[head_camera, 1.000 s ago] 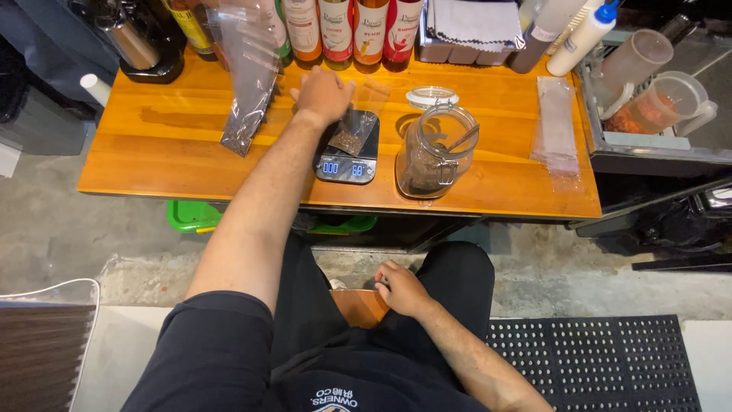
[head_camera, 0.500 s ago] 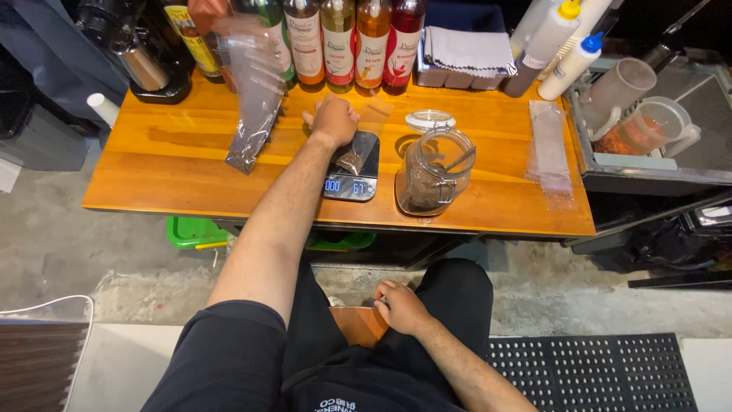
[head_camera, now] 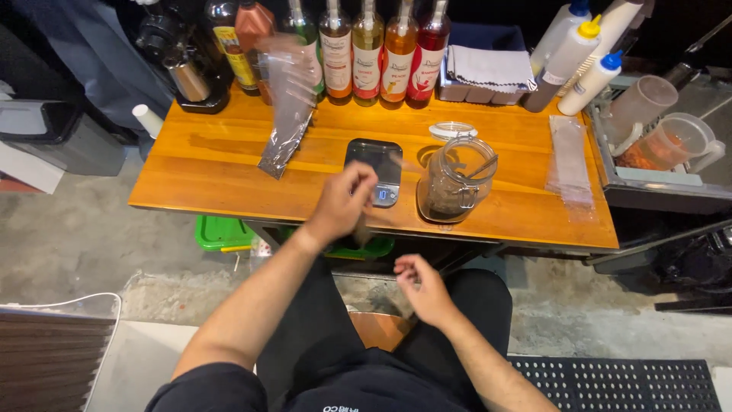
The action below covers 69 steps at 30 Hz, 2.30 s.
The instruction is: Portioning tea powder from a glass jar into small plastic bags using a spoon and a digital scale.
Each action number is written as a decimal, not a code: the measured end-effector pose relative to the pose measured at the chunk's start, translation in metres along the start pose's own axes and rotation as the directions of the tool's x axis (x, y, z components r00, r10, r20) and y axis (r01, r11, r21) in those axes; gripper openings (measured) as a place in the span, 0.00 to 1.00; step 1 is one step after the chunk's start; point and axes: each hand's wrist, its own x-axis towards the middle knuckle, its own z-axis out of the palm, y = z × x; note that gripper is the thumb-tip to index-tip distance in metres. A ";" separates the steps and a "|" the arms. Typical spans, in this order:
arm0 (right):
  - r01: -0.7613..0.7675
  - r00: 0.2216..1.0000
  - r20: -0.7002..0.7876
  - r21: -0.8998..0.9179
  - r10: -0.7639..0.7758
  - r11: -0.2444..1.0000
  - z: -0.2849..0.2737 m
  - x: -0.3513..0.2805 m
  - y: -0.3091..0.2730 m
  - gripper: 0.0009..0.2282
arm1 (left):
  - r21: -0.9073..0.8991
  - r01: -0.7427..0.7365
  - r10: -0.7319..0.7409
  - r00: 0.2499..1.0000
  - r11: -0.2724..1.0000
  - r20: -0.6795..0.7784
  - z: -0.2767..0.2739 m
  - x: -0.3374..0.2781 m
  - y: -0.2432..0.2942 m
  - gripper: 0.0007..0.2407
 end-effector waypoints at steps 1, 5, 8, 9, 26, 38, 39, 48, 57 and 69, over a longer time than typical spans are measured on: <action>0.042 0.999 -0.016 0.182 -0.040 0.982 -0.007 0.004 -0.020 0.15 | -0.048 0.055 -0.053 0.998 0.997 0.043 0.004 -0.015 0.007 0.03; 0.210 0.978 -0.072 0.432 -0.198 0.877 -0.022 0.009 -0.096 0.33 | -0.225 0.202 -0.172 0.974 0.953 0.146 0.023 -0.072 0.012 0.03; 0.210 0.970 -0.153 0.147 -0.188 0.967 -0.026 0.013 -0.129 0.11 | -0.339 0.328 -0.302 0.945 0.882 0.130 0.028 -0.096 0.020 0.04; 0.212 0.970 -0.149 0.148 -0.190 0.966 -0.024 0.014 -0.135 0.11 | -0.337 0.328 -0.303 0.945 0.883 0.125 0.028 -0.100 0.024 0.04; 0.259 0.541 -0.660 -0.458 -0.521 0.850 -0.159 0.078 -0.113 0.05 | -0.542 0.364 -0.377 0.922 0.758 0.091 0.022 -0.154 0.041 0.04; -0.122 0.829 -0.522 -0.519 -0.200 0.846 -0.199 0.121 -0.093 0.06 | -0.556 0.279 -0.303 0.952 0.783 0.051 0.003 -0.153 0.042 0.07; -0.122 0.829 -0.522 -0.518 -0.200 0.847 -0.197 0.120 -0.102 0.06 | -0.555 0.279 -0.303 0.952 0.783 0.050 0.003 -0.153 0.041 0.07; -0.120 0.875 -0.413 -0.692 -0.254 0.712 -0.194 0.127 -0.130 0.06 | -0.590 0.240 -0.296 0.955 0.771 0.001 0.006 -0.155 0.027 0.07; -0.125 0.893 -0.336 -0.825 -0.299 0.552 -0.181 0.121 -0.146 0.04 | -0.550 0.302 -0.365 0.931 0.778 -0.005 0.007 -0.154 0.029 0.04; -0.077 0.987 -0.150 -0.736 -0.051 0.672 -0.165 0.132 -0.161 0.09 | -0.793 0.367 -0.561 0.827 0.486 0.039 0.012 -0.144 0.054 0.05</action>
